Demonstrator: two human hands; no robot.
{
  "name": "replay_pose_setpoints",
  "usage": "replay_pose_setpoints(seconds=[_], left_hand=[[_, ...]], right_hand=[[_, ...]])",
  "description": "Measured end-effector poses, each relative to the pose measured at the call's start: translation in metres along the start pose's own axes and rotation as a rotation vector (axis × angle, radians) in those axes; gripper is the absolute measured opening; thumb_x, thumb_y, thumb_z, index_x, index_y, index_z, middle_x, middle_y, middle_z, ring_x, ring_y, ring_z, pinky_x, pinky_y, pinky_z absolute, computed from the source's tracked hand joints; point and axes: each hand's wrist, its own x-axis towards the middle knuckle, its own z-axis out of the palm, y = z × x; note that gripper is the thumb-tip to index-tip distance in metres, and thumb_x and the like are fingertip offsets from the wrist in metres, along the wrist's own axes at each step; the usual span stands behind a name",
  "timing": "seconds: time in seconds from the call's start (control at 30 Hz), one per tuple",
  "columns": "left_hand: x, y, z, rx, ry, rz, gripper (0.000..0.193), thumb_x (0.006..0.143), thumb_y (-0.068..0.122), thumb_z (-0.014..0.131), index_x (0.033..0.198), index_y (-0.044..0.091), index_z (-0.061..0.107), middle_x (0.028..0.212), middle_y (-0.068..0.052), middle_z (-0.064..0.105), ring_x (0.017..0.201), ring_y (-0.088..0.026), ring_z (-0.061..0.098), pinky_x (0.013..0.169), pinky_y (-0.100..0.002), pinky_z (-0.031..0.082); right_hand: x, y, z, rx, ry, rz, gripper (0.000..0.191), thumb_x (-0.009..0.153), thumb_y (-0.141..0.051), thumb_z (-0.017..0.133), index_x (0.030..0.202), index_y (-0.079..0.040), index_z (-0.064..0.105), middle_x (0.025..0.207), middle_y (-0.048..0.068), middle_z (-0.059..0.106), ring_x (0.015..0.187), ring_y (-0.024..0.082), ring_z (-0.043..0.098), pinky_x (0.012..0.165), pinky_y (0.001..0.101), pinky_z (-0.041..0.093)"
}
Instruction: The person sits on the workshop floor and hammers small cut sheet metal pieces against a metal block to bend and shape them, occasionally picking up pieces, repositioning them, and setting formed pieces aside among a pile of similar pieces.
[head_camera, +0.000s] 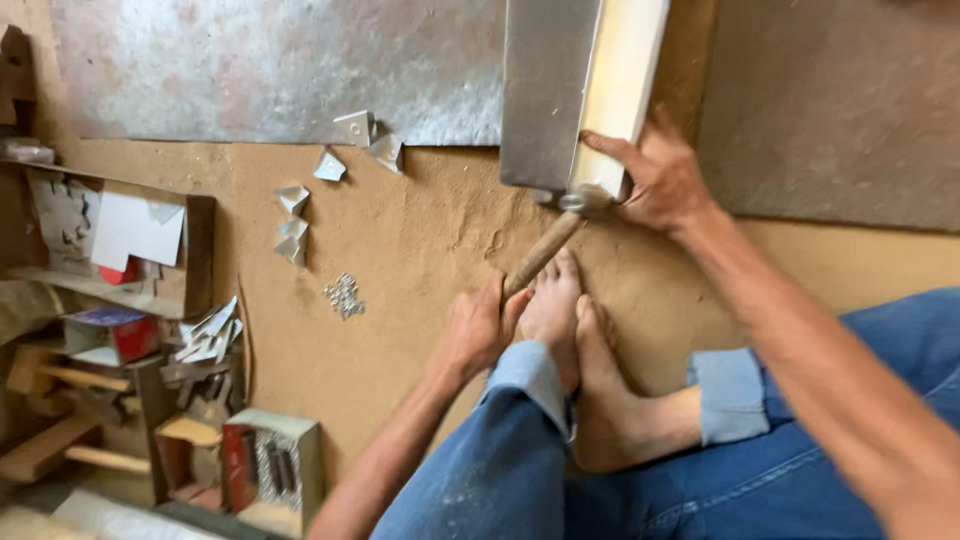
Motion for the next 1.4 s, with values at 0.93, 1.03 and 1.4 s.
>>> replay_pose_setpoints(seconds=[0.93,1.03,1.4], left_hand=[[-0.091,-0.247,-0.013,0.067,1.035,-0.709,0.015,0.100,0.014,0.065,0.098,0.000,0.062,0.087,-0.020,0.067,0.079,-0.035,0.065,0.073,-0.048,0.050],[-0.089,-0.218,-0.018,0.065,1.075,-0.641,0.021,0.103,0.017,0.065,0.097,-0.002,0.061,0.087,-0.019,0.067,0.077,-0.032,0.065,0.071,-0.046,0.051],[0.074,0.034,0.012,0.006,0.731,0.256,0.014,0.102,0.015,0.069,0.107,0.004,0.060,0.095,-0.010,0.063,0.076,-0.024,0.063,0.062,-0.035,0.051]], right_hand=[[0.018,-0.002,0.010,-0.093,0.000,-0.134,0.061,0.116,-0.058,0.036,0.166,-0.023,0.035,0.157,0.036,0.055,0.153,0.047,0.046,0.125,0.0611,0.031],[0.019,-0.002,0.005,-0.011,-0.024,-0.055,0.058,0.118,-0.056,0.025,0.166,-0.026,0.035,0.158,0.030,0.053,0.159,0.043,0.040,0.133,0.0602,0.025],[0.026,-0.012,0.006,-0.035,0.107,0.062,0.053,0.123,-0.045,0.029,0.157,-0.009,0.048,0.139,0.021,0.070,0.137,0.040,0.062,0.123,0.0484,0.046]])
